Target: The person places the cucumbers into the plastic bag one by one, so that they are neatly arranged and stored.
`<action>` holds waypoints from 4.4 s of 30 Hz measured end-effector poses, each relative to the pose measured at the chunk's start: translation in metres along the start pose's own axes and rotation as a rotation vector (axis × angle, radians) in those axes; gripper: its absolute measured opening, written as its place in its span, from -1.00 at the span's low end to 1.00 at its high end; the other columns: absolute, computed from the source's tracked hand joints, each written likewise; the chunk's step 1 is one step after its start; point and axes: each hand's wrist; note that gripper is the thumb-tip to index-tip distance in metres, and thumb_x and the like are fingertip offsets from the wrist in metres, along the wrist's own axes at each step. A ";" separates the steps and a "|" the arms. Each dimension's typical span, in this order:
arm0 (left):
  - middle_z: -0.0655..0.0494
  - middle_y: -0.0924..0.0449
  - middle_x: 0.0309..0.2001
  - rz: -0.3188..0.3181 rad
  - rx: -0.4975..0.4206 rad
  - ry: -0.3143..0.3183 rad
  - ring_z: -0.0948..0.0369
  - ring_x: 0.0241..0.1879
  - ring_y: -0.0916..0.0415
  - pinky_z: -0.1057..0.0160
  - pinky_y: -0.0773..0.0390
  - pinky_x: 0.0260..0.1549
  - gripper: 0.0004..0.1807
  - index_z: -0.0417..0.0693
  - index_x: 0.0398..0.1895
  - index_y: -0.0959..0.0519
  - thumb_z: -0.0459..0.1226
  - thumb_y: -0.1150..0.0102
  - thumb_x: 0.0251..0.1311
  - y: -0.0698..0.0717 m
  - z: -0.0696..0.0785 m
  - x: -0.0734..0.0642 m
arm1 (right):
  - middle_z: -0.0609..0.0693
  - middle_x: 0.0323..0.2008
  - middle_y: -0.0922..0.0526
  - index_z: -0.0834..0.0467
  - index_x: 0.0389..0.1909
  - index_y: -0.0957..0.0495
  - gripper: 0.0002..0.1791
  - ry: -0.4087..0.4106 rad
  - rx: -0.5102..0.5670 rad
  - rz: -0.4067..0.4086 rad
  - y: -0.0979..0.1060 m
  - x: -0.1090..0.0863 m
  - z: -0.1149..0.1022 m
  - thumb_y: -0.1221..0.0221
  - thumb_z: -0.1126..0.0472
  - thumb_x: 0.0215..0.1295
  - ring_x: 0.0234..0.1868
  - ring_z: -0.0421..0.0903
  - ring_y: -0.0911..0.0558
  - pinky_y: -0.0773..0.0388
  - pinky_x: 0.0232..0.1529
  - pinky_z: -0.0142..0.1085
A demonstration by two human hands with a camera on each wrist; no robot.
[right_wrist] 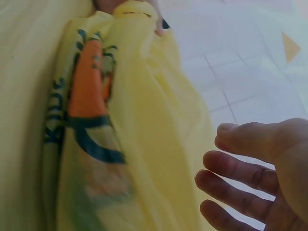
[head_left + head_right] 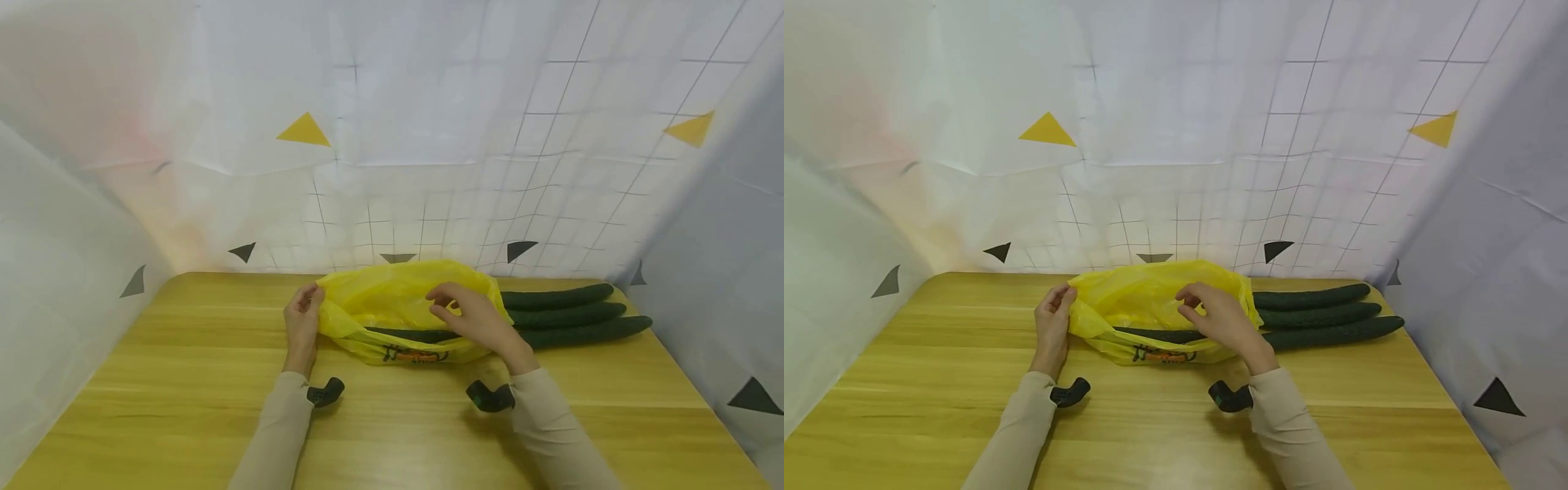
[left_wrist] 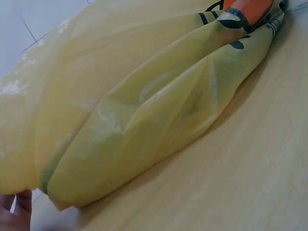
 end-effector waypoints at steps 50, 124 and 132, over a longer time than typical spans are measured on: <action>0.32 -0.53 -0.24 0.002 -0.010 -0.024 0.30 -0.15 -0.44 0.51 -0.45 -0.18 -0.64 -0.13 -0.02 -0.55 -0.09 -0.18 0.24 0.000 -0.009 0.004 | 0.05 0.04 -0.57 0.14 0.08 -0.49 -0.68 -0.079 0.029 -0.032 0.082 -0.048 0.067 -0.03 0.10 0.42 0.07 0.03 -0.55 -0.47 0.09 0.02; 0.24 -0.52 -0.22 -0.004 0.005 -0.021 0.29 -0.18 -0.42 0.50 -0.45 -0.22 -0.67 -0.09 -0.10 -0.56 -0.06 -0.18 0.23 0.000 -0.013 0.004 | -0.07 -0.22 -0.50 0.05 -0.08 -0.60 -0.52 0.048 -0.310 0.045 0.077 -0.126 0.155 -0.45 0.17 -0.11 -0.19 -0.05 -0.45 -0.36 -0.23 -0.20; 0.22 -0.52 -0.18 -0.004 0.009 -0.003 0.28 -0.15 -0.42 0.50 -0.44 -0.20 -0.68 -0.06 -0.09 -0.56 -0.06 -0.18 0.23 0.002 -0.013 0.005 | -0.05 -0.20 -0.50 0.05 -0.09 -0.61 -0.58 0.016 -0.323 0.024 0.079 -0.125 0.154 -0.42 0.14 -0.04 -0.21 -0.04 -0.43 -0.31 -0.27 -0.18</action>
Point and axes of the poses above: each hand's wrist, its own x-axis towards the middle knuckle, its own y-axis out of the back of the hand, z = x × y
